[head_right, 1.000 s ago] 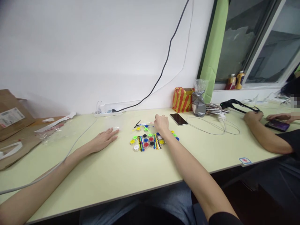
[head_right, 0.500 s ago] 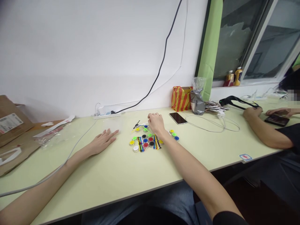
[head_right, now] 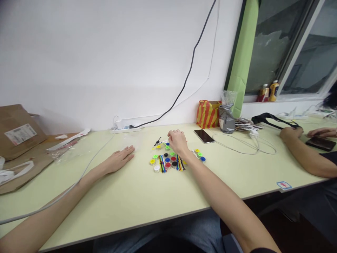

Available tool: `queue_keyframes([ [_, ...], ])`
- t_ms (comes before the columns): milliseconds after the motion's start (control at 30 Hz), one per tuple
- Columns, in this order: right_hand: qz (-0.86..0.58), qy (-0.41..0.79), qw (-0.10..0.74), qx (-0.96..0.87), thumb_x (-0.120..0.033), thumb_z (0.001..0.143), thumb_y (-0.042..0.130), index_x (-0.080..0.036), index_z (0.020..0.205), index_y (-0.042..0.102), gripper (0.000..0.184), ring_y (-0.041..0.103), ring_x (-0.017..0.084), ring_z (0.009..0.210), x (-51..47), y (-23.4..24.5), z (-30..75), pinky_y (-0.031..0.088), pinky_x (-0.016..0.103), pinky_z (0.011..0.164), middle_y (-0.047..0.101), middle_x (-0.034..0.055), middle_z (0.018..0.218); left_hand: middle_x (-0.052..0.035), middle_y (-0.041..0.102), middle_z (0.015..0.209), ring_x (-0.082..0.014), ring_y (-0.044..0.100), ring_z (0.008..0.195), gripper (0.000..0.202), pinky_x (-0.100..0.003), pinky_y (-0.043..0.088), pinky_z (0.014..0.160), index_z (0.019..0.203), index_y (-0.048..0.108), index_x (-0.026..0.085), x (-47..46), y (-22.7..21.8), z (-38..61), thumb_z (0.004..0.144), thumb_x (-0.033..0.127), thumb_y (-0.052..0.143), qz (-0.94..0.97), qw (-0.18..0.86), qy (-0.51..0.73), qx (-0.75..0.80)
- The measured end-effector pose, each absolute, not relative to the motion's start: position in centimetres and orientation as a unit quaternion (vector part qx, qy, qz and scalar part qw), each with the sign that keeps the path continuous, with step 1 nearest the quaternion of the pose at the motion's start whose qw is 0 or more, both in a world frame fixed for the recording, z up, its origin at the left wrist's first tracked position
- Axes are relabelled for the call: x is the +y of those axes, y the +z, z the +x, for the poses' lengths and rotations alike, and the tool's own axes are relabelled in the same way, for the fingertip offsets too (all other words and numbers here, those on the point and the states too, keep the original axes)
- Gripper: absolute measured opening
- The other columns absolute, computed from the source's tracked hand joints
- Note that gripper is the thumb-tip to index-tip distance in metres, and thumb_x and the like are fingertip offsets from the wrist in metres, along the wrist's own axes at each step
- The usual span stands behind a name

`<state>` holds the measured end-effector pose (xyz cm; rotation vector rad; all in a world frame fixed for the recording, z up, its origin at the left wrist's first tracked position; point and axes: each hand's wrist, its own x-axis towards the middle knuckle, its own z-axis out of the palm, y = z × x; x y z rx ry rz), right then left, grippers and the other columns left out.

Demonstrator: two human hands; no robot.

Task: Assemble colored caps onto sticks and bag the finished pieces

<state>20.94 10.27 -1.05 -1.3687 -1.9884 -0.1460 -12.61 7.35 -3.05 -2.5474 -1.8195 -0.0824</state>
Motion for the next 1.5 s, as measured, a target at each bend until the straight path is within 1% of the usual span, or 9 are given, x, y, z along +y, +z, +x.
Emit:
queue_keyframes([
  [167, -0.523, -0.053, 0.363, -0.770, -0.010, 0.092, 0.046, -0.019, 0.097, 0.068, 0.024, 0.059, 0.024, 0.102, 10.1, -1.0, 20.9, 0.037, 0.036, 0.092, 0.074, 0.0069, 0.103, -0.0183, 0.033, 0.164, -0.0384, 0.030, 0.152, 0.064, -0.057, 0.028, 0.117, 0.159, 0.034, 0.028, 7.2, -3.1, -12.2, 0.103, 0.057, 0.020, -0.801, 0.024, -0.024, -0.597],
  [400, -0.522, -0.040, 0.362, -0.771, -0.009, 0.092, 0.045, -0.019, 0.096, 0.068, 0.025, 0.059, 0.023, 0.101, 9.9, -1.0, 20.7, 0.037, 0.035, 0.092, 0.075, 0.0064, 0.103, -0.0146, 0.033, 0.164, -0.0281, 0.030, 0.153, 0.066, -0.051, 0.028, 0.121, 0.157, 0.038, 0.018, 7.6, -3.3, -12.7, 0.103, 0.054, 0.022, -0.809, 0.009, -0.028, -0.587],
  [533, -0.518, -0.038, 0.366, -0.772, -0.009, 0.092, 0.046, -0.019, 0.096, 0.068, 0.025, 0.060, 0.023, 0.101, 9.8, -1.0, 20.7, 0.038, 0.035, 0.092, 0.074, 0.0073, 0.102, -0.0138, 0.038, 0.162, -0.0281, 0.033, 0.152, 0.063, -0.052, 0.030, 0.121, 0.153, 0.044, 0.018, 7.4, -3.3, -12.7, 0.103, 0.051, 0.025, -0.809, 0.019, -0.041, -0.586],
  [700, -0.505, -0.048, 0.388, -0.769, -0.009, 0.093, 0.044, -0.020, 0.096, 0.068, 0.026, 0.060, 0.023, 0.101, 9.7, -0.8, 20.5, 0.039, 0.036, 0.094, 0.073, 0.0072, 0.101, -0.0110, 0.028, 0.166, -0.0265, 0.019, 0.157, 0.061, -0.053, 0.015, 0.126, 0.158, 0.034, 0.018, 6.2, -2.3, -11.1, 0.103, 0.043, 0.028, -0.818, 0.125, -0.092, -0.555],
  [867, -0.428, -0.052, 0.476, -0.766, -0.011, 0.096, 0.042, -0.020, 0.108, 0.067, 0.029, 0.061, 0.023, 0.106, 8.1, -0.2, 19.3, 0.044, 0.036, 0.097, 0.070, 0.0087, 0.108, -0.0076, 0.025, 0.168, -0.0251, 0.013, 0.158, 0.061, -0.051, 0.004, 0.129, 0.162, 0.026, 0.021, 4.0, -0.8, -8.2, 0.105, 0.040, 0.028, -0.834, 0.218, -0.140, -0.488],
  [967, -0.366, -0.036, 0.514, -0.775, -0.009, 0.096, 0.040, -0.021, 0.117, 0.065, 0.035, 0.061, 0.022, 0.112, 6.5, 0.2, 18.1, 0.047, 0.037, 0.100, 0.068, 0.0096, 0.116, -0.0087, 0.028, 0.166, -0.0268, 0.015, 0.157, 0.062, -0.052, 0.006, 0.129, 0.162, 0.025, 0.020, 2.9, -0.5, -6.9, 0.103, 0.034, 0.035, -0.850, 0.224, -0.145, -0.454],
  [1100, -0.295, -0.024, 0.508, -0.809, -0.004, 0.092, 0.038, -0.024, 0.132, 0.060, 0.050, 0.055, 0.020, 0.130, 5.3, 0.1, 16.5, 0.045, 0.041, 0.111, 0.062, 0.0087, 0.136, -0.0103, 0.028, 0.166, -0.0277, 0.018, 0.157, 0.062, -0.053, 0.007, 0.129, 0.162, 0.025, 0.019, 2.1, -0.3, -6.0, 0.102, 0.027, 0.037, -0.864, 0.231, -0.136, -0.427],
  [1233, -0.316, -0.035, 0.490, -0.812, -0.003, 0.090, 0.039, -0.025, 0.145, 0.050, 0.060, 0.046, 0.022, 0.141, 5.4, -0.2, 16.1, 0.042, 0.046, 0.116, 0.049, 0.0091, 0.153, -0.0102, 0.024, 0.167, -0.0275, 0.016, 0.157, 0.063, -0.054, 0.006, 0.129, 0.163, 0.020, 0.019, 1.9, -0.1, -5.8, 0.103, 0.026, 0.035, -0.865, 0.242, -0.144, -0.414],
  [1500, -0.403, -0.026, 0.501, -0.766, -0.006, 0.089, 0.042, -0.021, 0.142, 0.053, 0.056, 0.052, 0.027, 0.129, 5.8, -0.1, 17.0, 0.043, 0.046, 0.110, 0.058, 0.0117, 0.139, -0.0088, 0.023, 0.168, -0.0276, 0.015, 0.157, 0.068, -0.053, 0.005, 0.129, 0.164, 0.014, 0.019, 1.8, 0.0, -5.9, 0.100, 0.019, 0.037, -0.858, 0.247, -0.146, -0.425],
])
